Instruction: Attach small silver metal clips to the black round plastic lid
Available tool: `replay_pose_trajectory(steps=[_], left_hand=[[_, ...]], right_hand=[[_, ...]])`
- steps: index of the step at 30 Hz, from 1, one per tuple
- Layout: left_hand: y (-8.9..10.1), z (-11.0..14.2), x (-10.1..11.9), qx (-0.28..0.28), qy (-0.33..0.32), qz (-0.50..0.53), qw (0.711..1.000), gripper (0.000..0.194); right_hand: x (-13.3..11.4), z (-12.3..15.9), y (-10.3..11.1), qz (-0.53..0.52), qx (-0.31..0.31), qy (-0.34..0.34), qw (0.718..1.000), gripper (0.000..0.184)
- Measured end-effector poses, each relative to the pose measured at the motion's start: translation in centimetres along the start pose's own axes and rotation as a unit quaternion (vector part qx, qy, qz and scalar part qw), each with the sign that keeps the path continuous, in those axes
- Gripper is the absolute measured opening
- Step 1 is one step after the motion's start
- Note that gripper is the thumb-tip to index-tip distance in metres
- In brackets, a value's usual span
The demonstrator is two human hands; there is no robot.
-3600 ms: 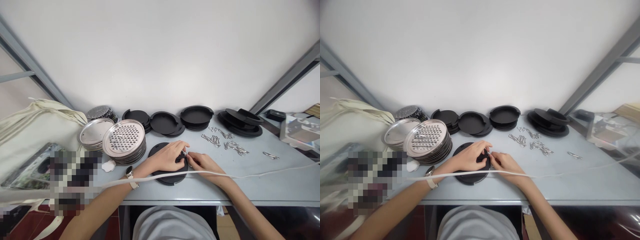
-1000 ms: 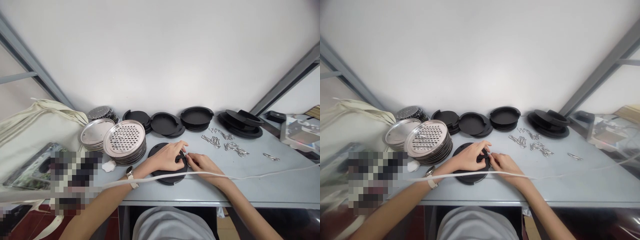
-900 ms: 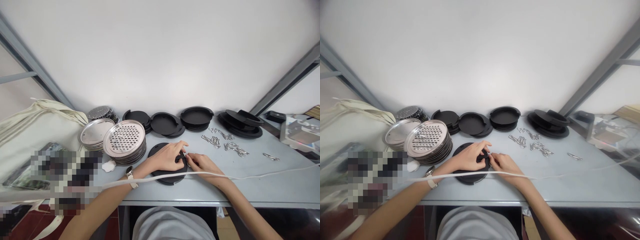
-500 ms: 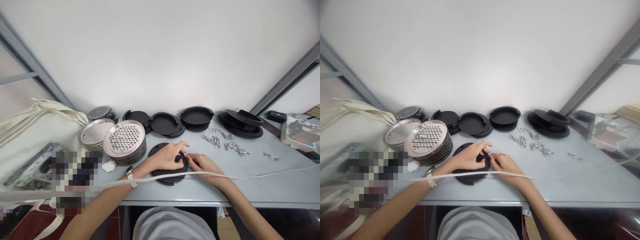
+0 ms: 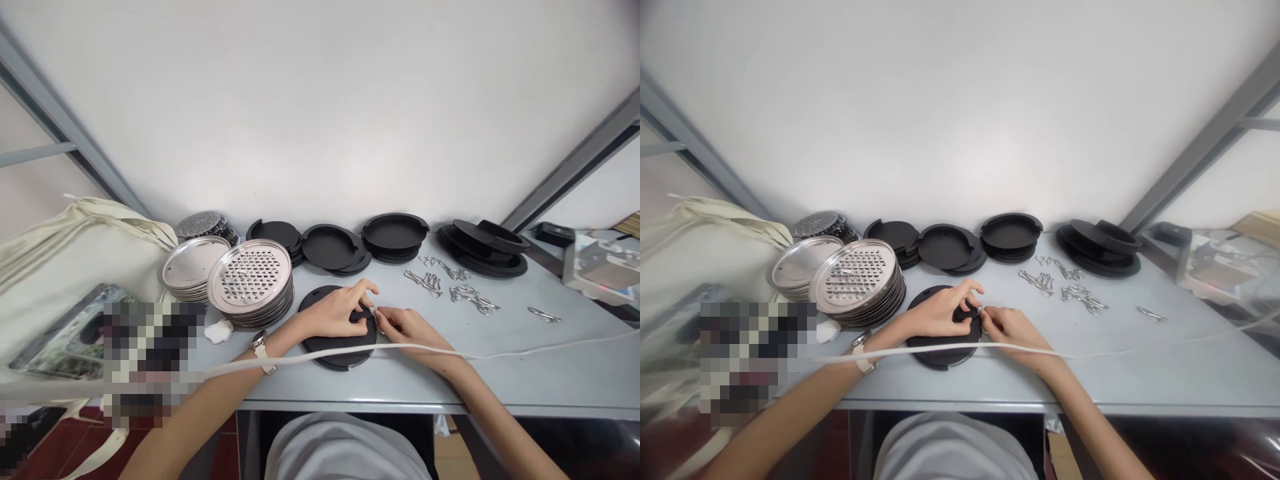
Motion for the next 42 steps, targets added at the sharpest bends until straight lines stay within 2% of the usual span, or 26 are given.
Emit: replay_pose_trajectory(steps=[9, 17, 24, 31, 42], left_hand=[[0.1, 0.0, -0.4, 0.010, -0.001, -0.009, 1.000, 0.054], [0.2, 0.3, 0.3, 0.030, -0.004, -0.027, 0.999, 0.058], [-0.1, 0.3, 0.2, 0.012, -0.012, -0.017, 1.000, 0.058], [-0.2, 0.4, 0.5, 0.016, 0.003, -0.016, 1.000, 0.059], [0.1, 0.2, 0.3, -0.011, 0.012, 0.002, 1.000, 0.060]], right_hand=[[0.6, 0.3, 0.0, -0.040, -0.004, -0.006, 0.999, 0.041], [0.5, 0.0, -0.1, -0.015, 0.025, -0.003, 1.000, 0.037], [-0.1, 0.0, -0.2, -0.016, 0.008, 0.003, 1.000, 0.037], [0.5, 0.0, -0.3, -0.022, 0.000, -0.008, 1.000, 0.036], [0.4, 0.0, -0.3, -0.018, -0.009, -0.017, 1.000, 0.037]])
Point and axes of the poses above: each hand's wrist, its own z-axis away from the middle knuckle, its own y-axis out of the back of the hand, x = y × z, the point moved 1 cm from there along -z, towards the middle knuckle, and after that the axes turned 2 degrees about -x, right-handed, at the moved point
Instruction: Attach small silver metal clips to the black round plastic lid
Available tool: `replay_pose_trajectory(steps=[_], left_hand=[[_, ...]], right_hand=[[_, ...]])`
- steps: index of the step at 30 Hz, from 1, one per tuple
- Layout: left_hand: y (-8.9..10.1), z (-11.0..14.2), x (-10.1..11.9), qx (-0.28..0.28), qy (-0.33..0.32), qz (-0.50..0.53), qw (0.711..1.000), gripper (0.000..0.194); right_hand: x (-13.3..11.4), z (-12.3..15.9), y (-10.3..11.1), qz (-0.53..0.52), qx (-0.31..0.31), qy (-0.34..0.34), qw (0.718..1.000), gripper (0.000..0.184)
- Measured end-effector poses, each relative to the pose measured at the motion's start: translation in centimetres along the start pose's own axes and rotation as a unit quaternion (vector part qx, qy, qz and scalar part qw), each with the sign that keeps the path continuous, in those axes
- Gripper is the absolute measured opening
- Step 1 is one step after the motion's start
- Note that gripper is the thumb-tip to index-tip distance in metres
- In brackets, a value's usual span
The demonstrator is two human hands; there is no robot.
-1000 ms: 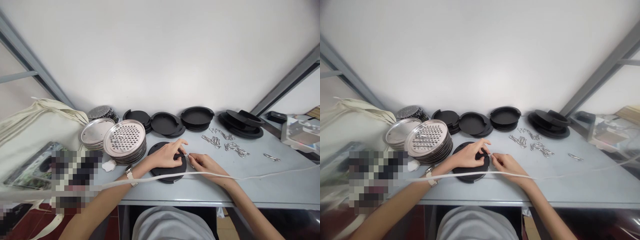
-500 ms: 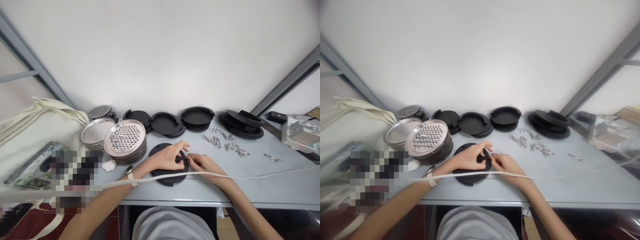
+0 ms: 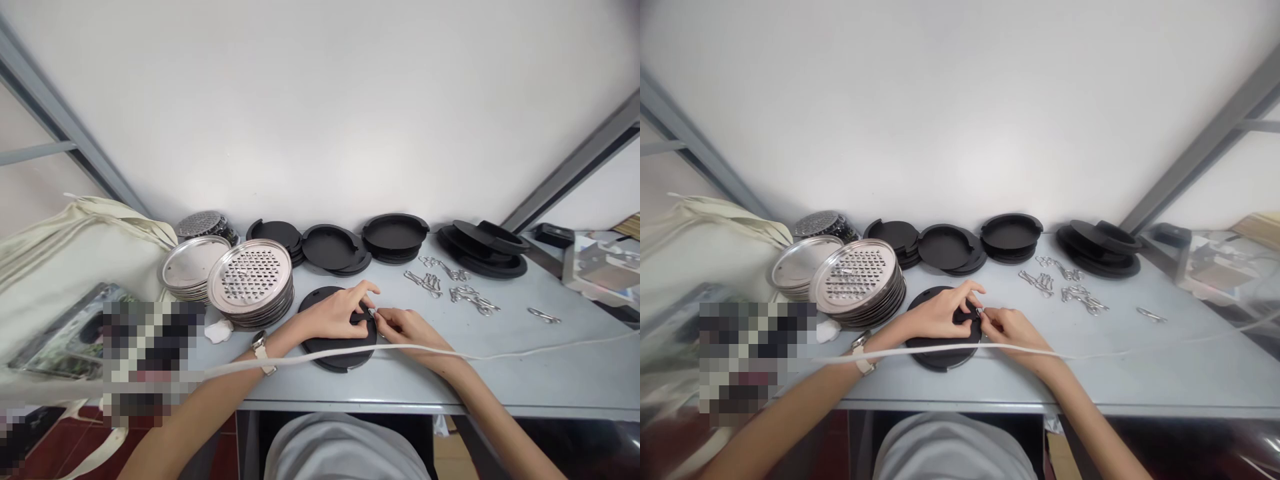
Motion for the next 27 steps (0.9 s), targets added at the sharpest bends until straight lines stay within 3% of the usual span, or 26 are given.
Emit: replay_pose_trajectory(steps=[27], left_hand=[[-0.10, -0.18, -0.62, 0.010, -0.020, 0.036, 0.999, 0.052]], right_hand=[[0.44, -0.09, -0.03, 0.002, 0.000, 0.021, 1.000, 0.035]])
Point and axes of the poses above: each hand's wrist, its own z-axis away from the middle knuckle, its own y-axis out of the back of the hand, x = y × z, the point moved 1 cm from there along -z, towards the middle knuckle, and after that the axes turned 2 degrees about -x, right-handed, at the moved point
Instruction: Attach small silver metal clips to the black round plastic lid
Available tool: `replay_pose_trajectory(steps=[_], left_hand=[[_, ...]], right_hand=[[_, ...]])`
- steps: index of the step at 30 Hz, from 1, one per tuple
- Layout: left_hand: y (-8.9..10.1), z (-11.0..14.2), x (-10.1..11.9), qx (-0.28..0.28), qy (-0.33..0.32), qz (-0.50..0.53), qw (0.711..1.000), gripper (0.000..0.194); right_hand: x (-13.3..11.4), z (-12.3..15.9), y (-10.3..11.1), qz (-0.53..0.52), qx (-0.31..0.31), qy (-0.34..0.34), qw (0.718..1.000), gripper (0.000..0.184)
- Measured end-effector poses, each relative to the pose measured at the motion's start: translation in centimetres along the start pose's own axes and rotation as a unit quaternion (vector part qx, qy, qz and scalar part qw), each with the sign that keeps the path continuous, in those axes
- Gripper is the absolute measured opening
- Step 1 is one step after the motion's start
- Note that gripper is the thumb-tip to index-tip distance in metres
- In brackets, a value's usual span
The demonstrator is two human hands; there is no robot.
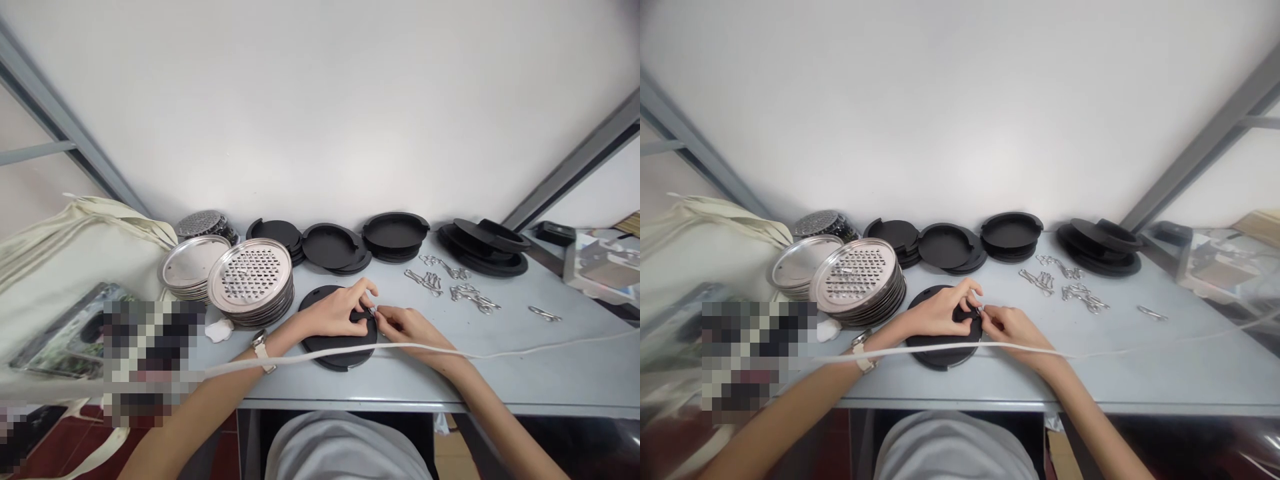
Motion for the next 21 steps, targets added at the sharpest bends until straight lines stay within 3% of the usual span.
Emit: replay_pose_trajectory(steps=[21], left_hand=[[-0.08, -0.11, -0.05, 0.003, 0.002, 0.024, 1.000, 0.051]], right_hand=[[-0.19, 0.13, 0.21, -0.032, -0.001, -0.010, 0.999, 0.035]])
Point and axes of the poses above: each hand's wrist, its own z-axis away from the middle knuckle, its own y-axis out of the back of the hand, x = y × z, the point moved 1 cm from there along -z, towards the middle knuckle, and after that the axes turned 2 degrees about -x, right-handed, at the moved point
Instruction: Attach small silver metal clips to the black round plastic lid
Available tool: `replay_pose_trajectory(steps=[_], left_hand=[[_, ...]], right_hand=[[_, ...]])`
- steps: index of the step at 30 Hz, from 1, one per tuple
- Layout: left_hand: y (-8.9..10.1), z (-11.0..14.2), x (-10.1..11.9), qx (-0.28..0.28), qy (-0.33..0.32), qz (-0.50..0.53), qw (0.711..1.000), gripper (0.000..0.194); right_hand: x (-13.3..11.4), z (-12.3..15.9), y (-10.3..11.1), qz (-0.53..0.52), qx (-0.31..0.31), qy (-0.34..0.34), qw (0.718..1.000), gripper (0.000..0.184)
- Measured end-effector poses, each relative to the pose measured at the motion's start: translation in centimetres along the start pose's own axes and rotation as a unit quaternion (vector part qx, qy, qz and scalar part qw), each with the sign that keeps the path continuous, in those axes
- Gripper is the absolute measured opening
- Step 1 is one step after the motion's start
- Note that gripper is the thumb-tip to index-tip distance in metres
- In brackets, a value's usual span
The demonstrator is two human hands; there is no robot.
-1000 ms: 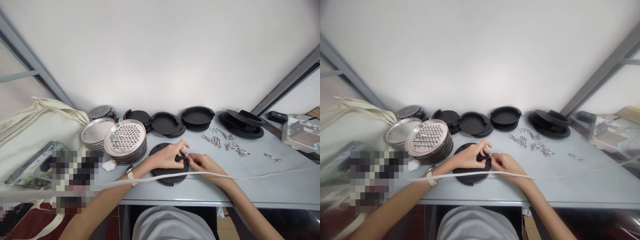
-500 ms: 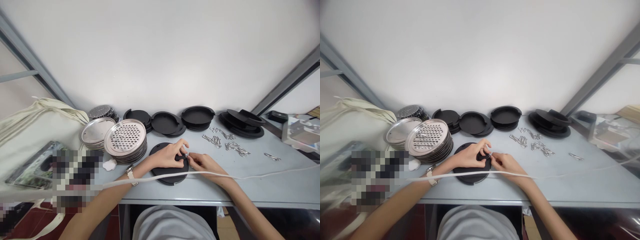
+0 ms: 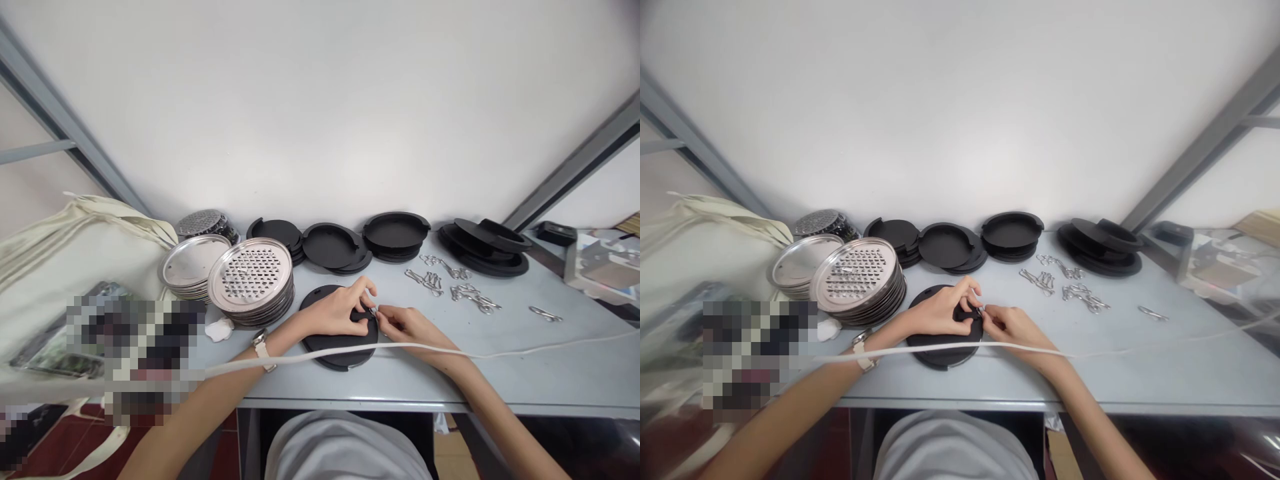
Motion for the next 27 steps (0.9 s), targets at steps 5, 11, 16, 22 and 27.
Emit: replay_pose_trajectory(steps=[5, 11, 16, 22, 27], left_hand=[[0.04, 0.01, 0.02, 0.000, -0.010, -0.002, 1.000, 0.045], [0.06, 0.00, -0.03, -0.001, -0.014, -0.001, 1.000, 0.042], [0.00, 0.03, -0.08, -0.001, -0.006, -0.006, 1.000, 0.043], [-0.01, -0.03, -0.12, -0.005, 0.004, -0.007, 1.000, 0.045], [0.05, -0.02, -0.05, -0.003, 0.001, 0.001, 1.000, 0.042]], right_hand=[[-0.22, 0.06, 0.18, -0.006, -0.007, -0.001, 1.000, 0.035], [-0.22, 0.09, 0.23, -0.005, -0.008, -0.008, 1.000, 0.036], [-0.11, 0.07, 0.26, -0.018, -0.011, -0.004, 1.000, 0.035], [-0.20, 0.08, 0.40, -0.025, -0.012, -0.002, 1.000, 0.033], [-0.07, 0.09, 0.41, -0.032, -0.011, -0.005, 0.999, 0.032]])
Point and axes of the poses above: each hand's wrist, its own z-axis away from the middle knuckle, its own y-axis out of the back of the hand, x = y × z, the point moved 1 cm from there along -z, towards the middle knuckle, and after that the axes turned 2 degrees about -x, right-handed, at the moved point
